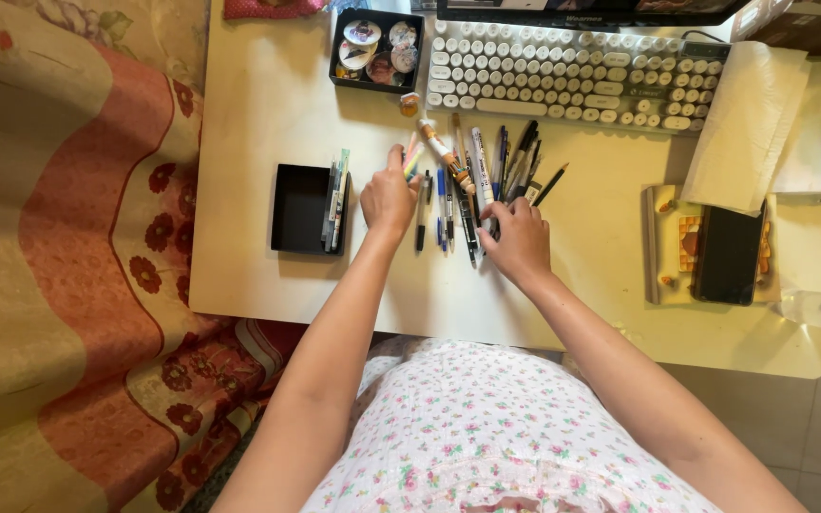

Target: The person organizes pens, pencils, and accessories into containers on a desk by hand. They then dust the tabletop and desk items using a handheld duster and wipe the surface with paper towels.

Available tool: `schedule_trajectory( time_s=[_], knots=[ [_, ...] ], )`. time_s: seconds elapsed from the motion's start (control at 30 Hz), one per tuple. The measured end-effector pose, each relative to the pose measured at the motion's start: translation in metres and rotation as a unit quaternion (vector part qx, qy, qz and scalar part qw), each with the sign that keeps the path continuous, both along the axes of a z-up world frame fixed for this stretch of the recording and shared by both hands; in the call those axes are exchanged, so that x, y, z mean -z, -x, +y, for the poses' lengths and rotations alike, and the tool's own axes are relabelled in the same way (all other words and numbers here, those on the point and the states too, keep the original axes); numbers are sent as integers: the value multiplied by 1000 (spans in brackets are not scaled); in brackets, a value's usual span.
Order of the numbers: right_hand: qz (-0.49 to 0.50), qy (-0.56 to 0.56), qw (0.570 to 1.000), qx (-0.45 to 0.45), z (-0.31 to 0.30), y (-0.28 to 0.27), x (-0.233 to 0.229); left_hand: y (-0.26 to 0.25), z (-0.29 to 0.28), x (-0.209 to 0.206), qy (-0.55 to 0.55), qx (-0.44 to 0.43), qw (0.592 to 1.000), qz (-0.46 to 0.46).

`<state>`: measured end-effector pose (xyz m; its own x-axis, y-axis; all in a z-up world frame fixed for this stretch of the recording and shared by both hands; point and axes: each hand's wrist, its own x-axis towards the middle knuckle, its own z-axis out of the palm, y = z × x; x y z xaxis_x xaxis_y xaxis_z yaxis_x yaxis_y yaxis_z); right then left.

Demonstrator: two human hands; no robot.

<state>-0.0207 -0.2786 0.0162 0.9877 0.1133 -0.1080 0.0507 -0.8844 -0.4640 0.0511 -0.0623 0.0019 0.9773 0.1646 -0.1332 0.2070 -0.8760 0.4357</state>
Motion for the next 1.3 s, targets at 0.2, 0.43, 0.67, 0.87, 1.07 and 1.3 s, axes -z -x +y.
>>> schedule_trajectory(
  time_s=[0.2,0.43,0.67,0.87,1.07,1.3],
  knots=[
    [-12,-65,996,66,-14,-3,19,-4,-39,0,61,110,989,-80],
    [-12,-19,994,111,-18,-17,23,-8,-41,19,-20,221,974,-54],
    [12,2,988,151,-28,-18,22,2,8,9,-7,221,974,-43],
    [-15,-27,980,195,-42,-12,26,16,-4,-1,47,194,979,-44],
    [34,-74,964,254,-50,-10,28,27,-51,-11,69,167,984,-2],
    [37,-107,954,279,-58,-5,42,58,-114,7,56,184,979,65]
  ],
)
